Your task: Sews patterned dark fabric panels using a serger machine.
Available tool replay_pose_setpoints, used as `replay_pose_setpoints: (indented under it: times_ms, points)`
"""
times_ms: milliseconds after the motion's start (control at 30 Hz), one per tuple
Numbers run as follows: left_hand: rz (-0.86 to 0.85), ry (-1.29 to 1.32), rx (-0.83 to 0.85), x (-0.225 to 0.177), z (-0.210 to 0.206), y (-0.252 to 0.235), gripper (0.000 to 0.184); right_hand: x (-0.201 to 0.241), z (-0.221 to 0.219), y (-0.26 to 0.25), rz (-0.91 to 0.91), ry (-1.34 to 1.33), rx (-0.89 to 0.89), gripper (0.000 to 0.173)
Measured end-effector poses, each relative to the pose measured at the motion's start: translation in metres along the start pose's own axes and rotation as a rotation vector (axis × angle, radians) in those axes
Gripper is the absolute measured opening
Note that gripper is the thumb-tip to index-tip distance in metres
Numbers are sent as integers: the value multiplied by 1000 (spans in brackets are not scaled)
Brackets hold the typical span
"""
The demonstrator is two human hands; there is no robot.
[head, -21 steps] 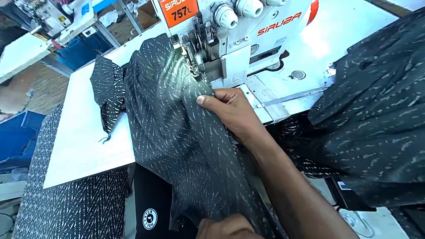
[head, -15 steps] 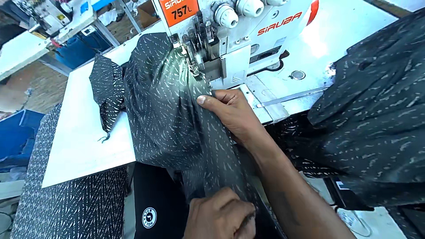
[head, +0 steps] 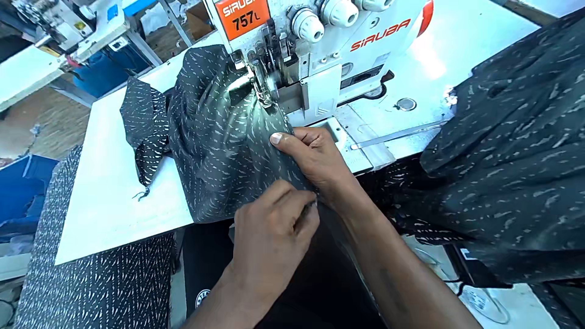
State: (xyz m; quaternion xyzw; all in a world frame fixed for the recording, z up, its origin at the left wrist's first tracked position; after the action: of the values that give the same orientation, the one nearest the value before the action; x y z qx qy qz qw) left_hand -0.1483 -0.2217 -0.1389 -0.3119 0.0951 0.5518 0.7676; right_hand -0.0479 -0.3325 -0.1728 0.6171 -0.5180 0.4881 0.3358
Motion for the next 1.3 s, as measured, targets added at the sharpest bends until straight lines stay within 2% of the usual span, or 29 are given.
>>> replay_pose_setpoints:
  times_ms: [133, 267, 333, 433, 567, 633, 700, 767, 833, 900, 1000, 1067, 1100, 1133, 1200, 1233, 1267, 1300]
  points:
    - [-8, -96, -18, 7, 7, -23, 11, -8, -2, -3, -18, -89, 45, 38]
    - [-27, -178, -55, 14, 13, -47, 11, -10, -9, 2, -110, -282, 41, 39]
    - [-29, -191, -60, 18, 16, -60, 12, -15, -11, 16, -119, -465, 112, 47]
    - [-10, -243, -54, 23, 22, -78, 15, -24, -25, 32, -174, -771, 274, 75]
    - [-10, -313, -61, 23, 23, -92, 15, -28, -50, 24, -297, -971, 360, 74]
    - [17, -322, -29, 19, 27, -88, 18, -26, -46, 24, -312, -848, 322, 77]
    - [25, -333, -16, 17, 29, -74, 17, -23, -31, 34, -248, -444, 203, 84]
    - [13, -325, -18, 18, 24, -59, 15, -17, -12, 34, -97, -50, 53, 86]
    - [31, -296, 2, 17, 14, -45, 15, -9, 4, 26, 34, 189, -31, 69]
    - [31, -242, 9, 16, 4, -36, 14, 3, 10, 13, 86, 253, -38, 43]
    - [19, -105, 21, 25, 10, -19, 12, 5, 9, 12, 51, 298, 23, 29]
    - [34, 12, -103, 39, 37, -7, 17, 2, 11, 23, 0, 283, 33, 24]
    - [76, 24, -188, 52, 56, -7, 25, -1, 12, 26, -19, 234, 38, 22]
    - [162, 7, -237, 69, 73, -10, 41, -4, 13, 29, -41, 166, 49, 20]
    - [407, 27, -148, 110, 90, -24, 79, -10, 11, 32, -103, 24, 79, 17]
    - [492, 94, -67, 128, 87, -31, 84, -11, 10, 34, -122, -20, 78, 16]
    - [534, 178, 3, 141, 79, -37, 73, -10, 8, 34, -124, -32, 65, 15]
    - [560, 242, 42, 148, 73, -42, 50, -10, 7, 34, -124, -29, 52, 14]
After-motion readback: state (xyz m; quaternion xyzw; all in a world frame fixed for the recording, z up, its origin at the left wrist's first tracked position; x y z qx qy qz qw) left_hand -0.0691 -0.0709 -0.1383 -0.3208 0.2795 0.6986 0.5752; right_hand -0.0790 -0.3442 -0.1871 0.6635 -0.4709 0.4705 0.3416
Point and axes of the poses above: each hand's wrist, its own y-axis away from the middle knuckle, its own z-axis out of the back of the hand, x = y × z, the point moved 2 cm from there along -y, towards the middle knuckle
